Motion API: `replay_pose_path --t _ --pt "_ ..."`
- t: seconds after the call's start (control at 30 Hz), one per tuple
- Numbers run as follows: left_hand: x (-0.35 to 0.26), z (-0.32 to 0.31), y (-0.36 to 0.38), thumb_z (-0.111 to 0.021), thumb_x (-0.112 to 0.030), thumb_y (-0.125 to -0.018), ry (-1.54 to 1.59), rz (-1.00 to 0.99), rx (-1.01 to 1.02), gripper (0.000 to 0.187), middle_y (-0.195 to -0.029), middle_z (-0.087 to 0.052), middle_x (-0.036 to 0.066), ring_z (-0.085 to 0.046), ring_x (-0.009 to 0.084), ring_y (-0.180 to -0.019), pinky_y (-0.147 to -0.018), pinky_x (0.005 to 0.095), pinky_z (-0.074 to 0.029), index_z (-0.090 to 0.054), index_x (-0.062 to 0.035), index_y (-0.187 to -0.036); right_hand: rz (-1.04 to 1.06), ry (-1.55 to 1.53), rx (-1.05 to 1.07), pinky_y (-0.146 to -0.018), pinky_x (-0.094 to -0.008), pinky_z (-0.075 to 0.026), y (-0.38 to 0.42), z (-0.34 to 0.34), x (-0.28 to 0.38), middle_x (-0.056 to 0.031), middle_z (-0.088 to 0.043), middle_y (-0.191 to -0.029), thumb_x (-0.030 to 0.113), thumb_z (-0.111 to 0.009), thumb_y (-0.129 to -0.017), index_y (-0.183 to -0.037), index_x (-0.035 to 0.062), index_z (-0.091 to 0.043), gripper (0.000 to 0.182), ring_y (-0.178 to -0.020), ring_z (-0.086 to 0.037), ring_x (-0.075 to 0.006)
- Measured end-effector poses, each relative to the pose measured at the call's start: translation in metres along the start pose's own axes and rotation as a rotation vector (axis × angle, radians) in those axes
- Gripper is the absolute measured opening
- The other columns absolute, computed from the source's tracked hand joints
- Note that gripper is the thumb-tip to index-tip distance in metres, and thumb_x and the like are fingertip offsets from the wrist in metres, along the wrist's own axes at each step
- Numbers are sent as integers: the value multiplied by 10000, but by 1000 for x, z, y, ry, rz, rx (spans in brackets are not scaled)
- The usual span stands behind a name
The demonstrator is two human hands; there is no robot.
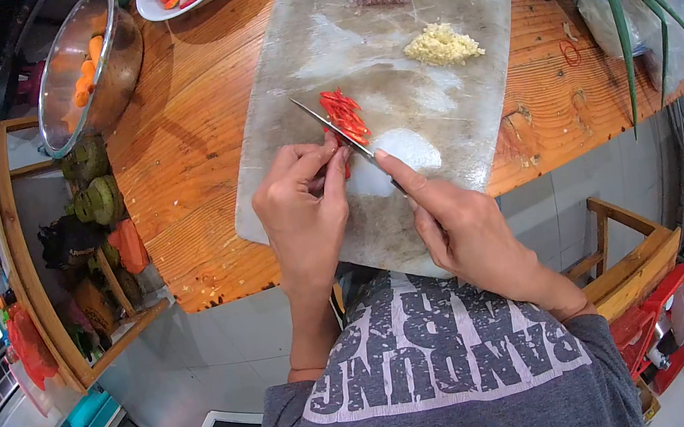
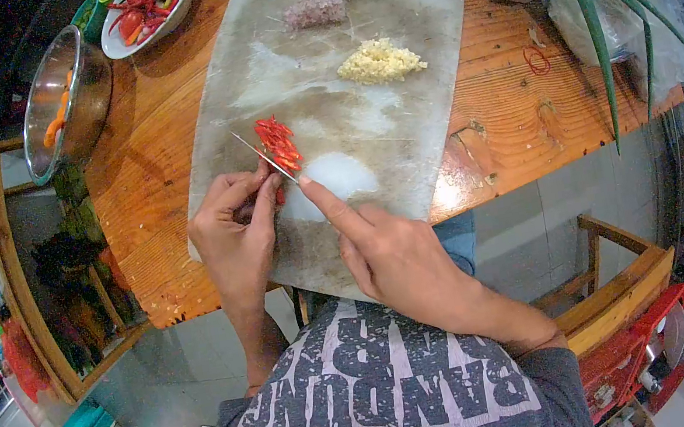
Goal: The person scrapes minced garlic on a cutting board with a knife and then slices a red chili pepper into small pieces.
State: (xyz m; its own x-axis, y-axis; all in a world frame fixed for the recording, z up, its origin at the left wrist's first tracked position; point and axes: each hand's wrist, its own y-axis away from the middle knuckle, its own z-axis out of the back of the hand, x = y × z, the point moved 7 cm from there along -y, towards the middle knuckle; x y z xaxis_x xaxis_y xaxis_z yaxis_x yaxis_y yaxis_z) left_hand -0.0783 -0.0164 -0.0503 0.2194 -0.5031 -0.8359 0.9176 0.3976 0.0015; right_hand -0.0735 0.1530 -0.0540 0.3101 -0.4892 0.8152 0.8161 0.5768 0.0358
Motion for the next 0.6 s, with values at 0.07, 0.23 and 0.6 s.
replay_pose_path --t 0.07,0.23,0.6 --pt "0 0 0 -747 -16 -866 -5 0 6 131 -827 -703 80 -647 89 -682 -603 237 -504 -762 35 -985 -12 30 14 -594 -476 -539 1 -2 1 -169 -587 -801 25 -597 -889 -1565 154 -346 732 -630 -634 -376" --pt "-1 0 0 -728 7 -861 -20 -6 32 122 -846 -706 93 -675 108 -708 -622 242 -522 -751 44 -975 -33 165 37 -562 -473 -546 -8 -13 8 -176 -592 -793 51 -632 -860 -1576 137 -317 788 -597 -637 -385" --pt "5 1 -3 -732 22 -855 36 -72 -42 134 -877 -707 124 -712 171 -692 -613 270 -574 -748 39 -987 -11 164 22 -567 -480 -550 1 -9 3 -174 -607 -778 46 -632 -858 -1561 139 -346 764 -620 -655 -383"
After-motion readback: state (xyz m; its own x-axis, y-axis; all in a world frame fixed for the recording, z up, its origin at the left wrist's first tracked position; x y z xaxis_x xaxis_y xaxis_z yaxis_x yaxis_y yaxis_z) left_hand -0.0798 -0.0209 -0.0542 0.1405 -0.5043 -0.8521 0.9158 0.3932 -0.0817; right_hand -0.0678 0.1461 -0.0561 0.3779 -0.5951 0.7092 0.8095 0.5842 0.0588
